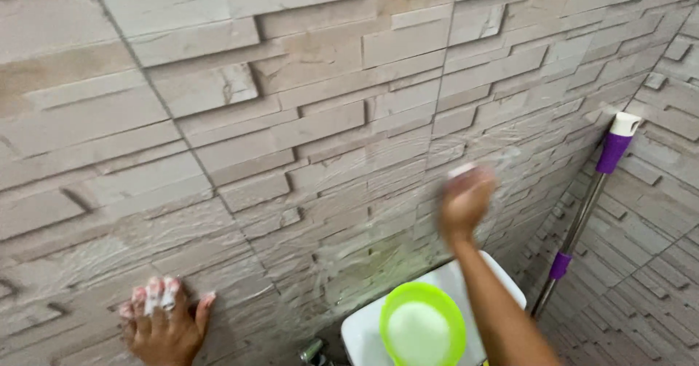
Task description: Scrubbing bathroom wall tiles and the toilet tank with a soapy sponge
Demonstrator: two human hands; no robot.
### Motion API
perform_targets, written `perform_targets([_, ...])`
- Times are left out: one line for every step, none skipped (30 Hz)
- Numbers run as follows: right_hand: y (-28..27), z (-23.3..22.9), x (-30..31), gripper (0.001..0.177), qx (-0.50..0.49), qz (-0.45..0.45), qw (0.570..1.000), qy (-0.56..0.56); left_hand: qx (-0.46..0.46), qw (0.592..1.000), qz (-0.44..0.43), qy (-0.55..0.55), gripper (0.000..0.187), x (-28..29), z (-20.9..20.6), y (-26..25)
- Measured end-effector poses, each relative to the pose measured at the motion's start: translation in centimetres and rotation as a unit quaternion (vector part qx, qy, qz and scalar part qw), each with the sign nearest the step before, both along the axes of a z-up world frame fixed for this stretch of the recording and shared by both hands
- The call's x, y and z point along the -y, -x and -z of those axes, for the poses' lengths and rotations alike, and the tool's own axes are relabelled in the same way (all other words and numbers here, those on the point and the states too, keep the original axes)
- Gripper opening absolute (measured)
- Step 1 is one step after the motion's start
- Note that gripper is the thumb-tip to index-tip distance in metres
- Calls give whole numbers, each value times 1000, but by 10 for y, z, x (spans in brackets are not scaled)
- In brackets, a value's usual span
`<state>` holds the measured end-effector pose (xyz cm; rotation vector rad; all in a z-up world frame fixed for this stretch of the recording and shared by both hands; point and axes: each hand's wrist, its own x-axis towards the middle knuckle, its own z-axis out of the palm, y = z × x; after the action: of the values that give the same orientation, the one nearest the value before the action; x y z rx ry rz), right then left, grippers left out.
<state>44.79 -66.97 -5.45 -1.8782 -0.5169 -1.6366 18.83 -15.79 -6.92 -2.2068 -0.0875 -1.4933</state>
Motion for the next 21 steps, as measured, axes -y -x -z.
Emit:
perform_targets([3,-32,12,21,-59,28,987,-149,-1,1000,-5,-13,73,-2,-1,3])
perform_targets([7,-64,24,25,-118,56,947,-293,-1,1000,-11,-26,71,-3,-1,7])
perform_targets([31,-85,-10,25,-119,52,948,-292,-1,1000,-15,-25,71,-2,1,7])
perform_targets([57,-106,-43,32,-81,-61,958,-269,-7,1000,4,-9,72,0,3,6])
perform_targets([83,-128,-76,40,-41,-173,954,-242,-12,1000,22,9,74,2,4,6])
perform_targets([103,-116,-116,40,-41,-178,953,-240,-11,1000,17,11,74,12,-8,1])
perform_targets([130,-99,-158,32,-18,-183,981,-53,3,1000,15,11,67,21,-17,6])
perform_targets([160,-82,-201,29,6,-185,973,137,17,1000,13,12,61,28,-25,12])
perform_targets([171,-88,-203,29,7,-197,971,136,17,1000,1,11,61,18,-19,22])
perform_targets([182,-94,-206,23,-69,-270,950,142,-27,999,21,31,69,6,-14,32])
perform_targets([190,-104,-212,36,-139,-339,918,149,-67,996,41,50,80,-10,-12,39])
perform_targets([113,-59,-183,36,-133,-350,915,150,-63,996,29,49,80,-37,-7,59])
perform_targets([54,-6,-147,26,-75,-251,965,-23,-49,990,30,127,90,-64,-3,77])
perform_targets([16,55,-112,33,-19,-141,970,-199,-33,978,32,204,100,-91,2,96])
perform_targets([34,13,-111,33,-22,-150,968,-198,-32,978,23,205,100,-116,2,114])
perform_targets([50,-28,-109,31,-19,-112,960,-255,-51,984,11,169,106,-140,4,132])
perform_targets([69,-68,-103,32,-12,-68,948,-311,-72,989,3,131,115,-164,4,147])
perform_targets([102,-94,-157,32,-15,-72,947,-313,-72,989,-2,131,115,-172,6,156])
perform_targets([138,-119,-208,34,-17,-76,958,-275,-78,992,17,100,115,-179,6,158])
perform_targets([182,-137,-257,36,-18,-80,968,-237,-83,993,35,70,115,-186,5,159])
perform_targets([212,-130,-313,36,-18,-83,968,-236,-83,993,33,72,115,-190,10,157])
